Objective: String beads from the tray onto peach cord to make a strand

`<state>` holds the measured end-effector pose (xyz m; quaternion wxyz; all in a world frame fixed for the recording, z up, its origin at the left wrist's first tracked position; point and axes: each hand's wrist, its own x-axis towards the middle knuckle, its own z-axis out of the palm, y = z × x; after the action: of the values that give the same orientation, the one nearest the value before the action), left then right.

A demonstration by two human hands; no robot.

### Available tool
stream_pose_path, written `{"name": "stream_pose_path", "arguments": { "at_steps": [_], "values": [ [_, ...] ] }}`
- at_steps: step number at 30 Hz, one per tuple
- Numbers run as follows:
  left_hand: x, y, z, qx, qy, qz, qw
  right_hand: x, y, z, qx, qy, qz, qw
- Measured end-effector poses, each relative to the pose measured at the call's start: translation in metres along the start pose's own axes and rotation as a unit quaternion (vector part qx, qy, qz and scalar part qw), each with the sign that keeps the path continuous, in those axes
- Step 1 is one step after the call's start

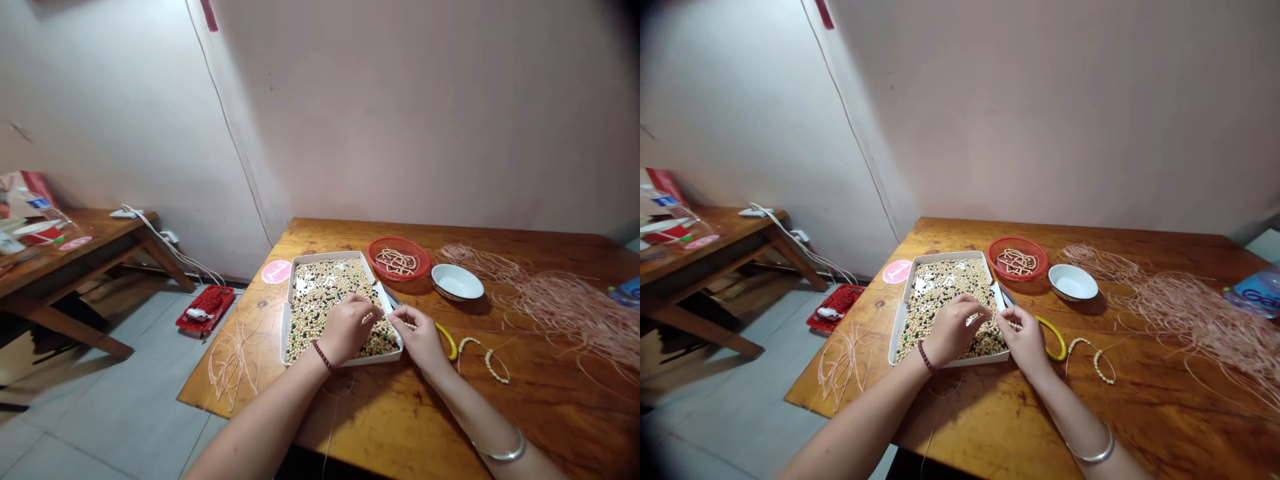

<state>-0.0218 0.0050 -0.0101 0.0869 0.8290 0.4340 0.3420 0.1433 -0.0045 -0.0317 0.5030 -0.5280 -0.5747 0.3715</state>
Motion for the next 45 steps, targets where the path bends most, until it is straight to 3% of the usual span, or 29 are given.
{"name": "stream_pose_path", "arguments": {
  "at_steps": [5, 15, 20, 26, 32, 36, 40, 45],
  "values": [
    [0.002, -0.003, -0.001, -0.03, -0.002, -0.008, 1.0, 0.003, 0.002, 0.0, 0.017, -0.018, 0.003, 1.0],
    [0.003, 0.004, -0.009, 0.051, -0.058, 0.034, 0.996, 0.003, 0.0, -0.003, 0.0, -0.011, -0.011, 1.0],
    [0.004, 0.003, -0.007, 0.086, -0.064, 0.045, 0.993, 0.009, 0.004, -0.006, 0.016, -0.038, 0.001, 0.999],
    [0.004, 0.001, -0.003, 0.117, -0.063, 0.055, 0.99, 0.013, 0.006, -0.004, 0.089, -0.055, 0.069, 0.992],
    [0.005, -0.002, 0.0, 0.171, -0.066, 0.094, 0.979, 0.018, 0.013, -0.002, 0.096, -0.043, 0.061, 0.993],
    [0.008, -0.008, 0.001, 0.219, -0.047, 0.129, 0.966, 0.024, 0.022, 0.004, 0.085, -0.04, 0.029, 0.995],
    [0.012, -0.013, 0.0, 0.231, 0.0, 0.157, 0.96, 0.029, 0.022, 0.013, 0.038, 0.013, -0.008, 0.999],
    [0.014, -0.015, 0.001, 0.217, 0.037, 0.162, 0.962, 0.029, 0.014, 0.016, 0.023, 0.027, 0.026, 0.999]
  ]
}}
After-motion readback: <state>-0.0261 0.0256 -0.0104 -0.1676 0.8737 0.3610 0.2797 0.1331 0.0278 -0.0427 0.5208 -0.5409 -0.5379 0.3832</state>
